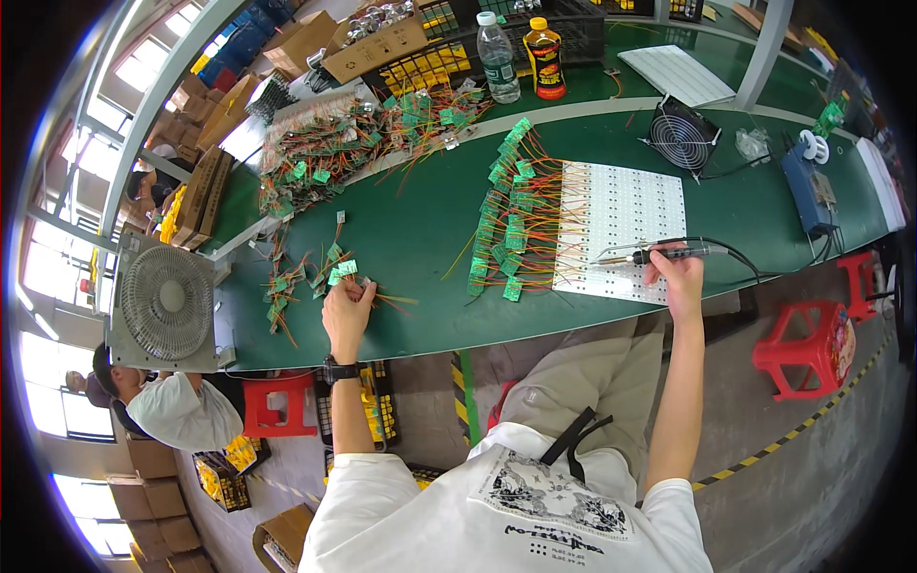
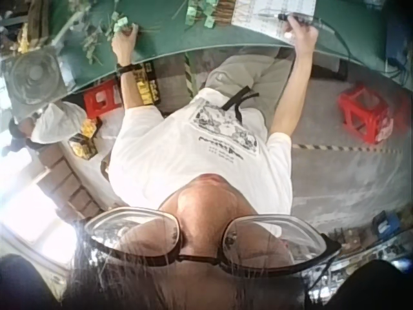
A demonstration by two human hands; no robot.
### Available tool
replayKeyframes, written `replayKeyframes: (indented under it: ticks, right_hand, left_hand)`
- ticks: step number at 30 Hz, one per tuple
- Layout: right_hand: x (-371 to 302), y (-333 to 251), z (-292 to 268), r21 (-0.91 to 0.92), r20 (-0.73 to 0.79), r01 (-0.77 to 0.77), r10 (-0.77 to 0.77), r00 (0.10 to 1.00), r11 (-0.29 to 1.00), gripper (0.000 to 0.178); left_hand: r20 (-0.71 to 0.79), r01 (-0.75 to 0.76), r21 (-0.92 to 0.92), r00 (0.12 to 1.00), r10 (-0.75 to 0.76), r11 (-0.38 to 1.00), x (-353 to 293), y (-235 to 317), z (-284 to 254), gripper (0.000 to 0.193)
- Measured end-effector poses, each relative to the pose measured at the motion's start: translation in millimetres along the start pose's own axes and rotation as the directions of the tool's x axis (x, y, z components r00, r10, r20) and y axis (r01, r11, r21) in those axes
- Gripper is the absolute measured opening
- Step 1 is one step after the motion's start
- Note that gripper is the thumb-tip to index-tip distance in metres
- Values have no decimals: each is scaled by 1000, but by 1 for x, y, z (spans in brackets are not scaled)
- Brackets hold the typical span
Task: The person solders wires from small circuit boards onto a large circuit board panel using a soldering iron.
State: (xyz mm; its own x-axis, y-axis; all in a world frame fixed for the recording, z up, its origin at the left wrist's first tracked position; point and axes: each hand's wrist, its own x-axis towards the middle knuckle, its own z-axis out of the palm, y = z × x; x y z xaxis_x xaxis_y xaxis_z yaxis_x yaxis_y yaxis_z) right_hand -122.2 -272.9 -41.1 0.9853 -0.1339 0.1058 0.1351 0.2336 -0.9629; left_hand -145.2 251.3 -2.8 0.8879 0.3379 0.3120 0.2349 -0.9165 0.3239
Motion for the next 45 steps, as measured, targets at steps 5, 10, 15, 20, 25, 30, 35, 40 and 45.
replayKeyframes:
  ticks: [5, 10, 15, 20, 25, 30, 35, 40, 45]
  right_hand:
    - [-3, -1, 0, -6, -13, 2, -2, 1000, 1000, 17]
    - [-3, -2, 3, 5, -8, 1, -1, 1000, 1000, 17]
    - [-4, -1, 1, -25, -15, -18, 18, 1000, 1000, 17]
    - [-1, 2, -1, -14, -12, 6, -7, 1000, 1000, 18]
    - [-2, 1, -3, -28, -19, 2, -2, 1000, 1000, 18]
    - [-1, 3, 0, -16, -19, -2, 2, 1000, 1000, 19]
    - [-3, 0, -1, -24, -36, -15, 15, 999, 1000, 18]
    - [-2, 1, -2, -18, -40, -4, 4, 999, 1000, 17]
    - [-1, 1, 0, -14, -40, 5, -5, 999, 1000, 16]
  left_hand:
    - [56, -13, -164, 998, 22, 986, 7, 22, -8, 34]
    - [352, 253, -447, 932, -92, 858, 11, 23, 2, 26]
    - [456, 364, -737, 890, 20, 569, 8, 47, -5, 21]
    - [474, 286, -626, 878, 63, 726, 4, 27, -10, 24]
    - [451, -62, -350, 863, 226, 935, -2, 44, -32, 28]
    - [579, -263, -353, 693, 430, 898, 0, 37, -41, 21]
    - [548, -59, -478, 759, 350, 876, -3, 43, -37, 9]
    - [630, 346, -636, 748, 206, 689, -17, 61, -22, 10]
    - [519, 326, -818, 774, 363, 474, -32, 91, 3, 10]
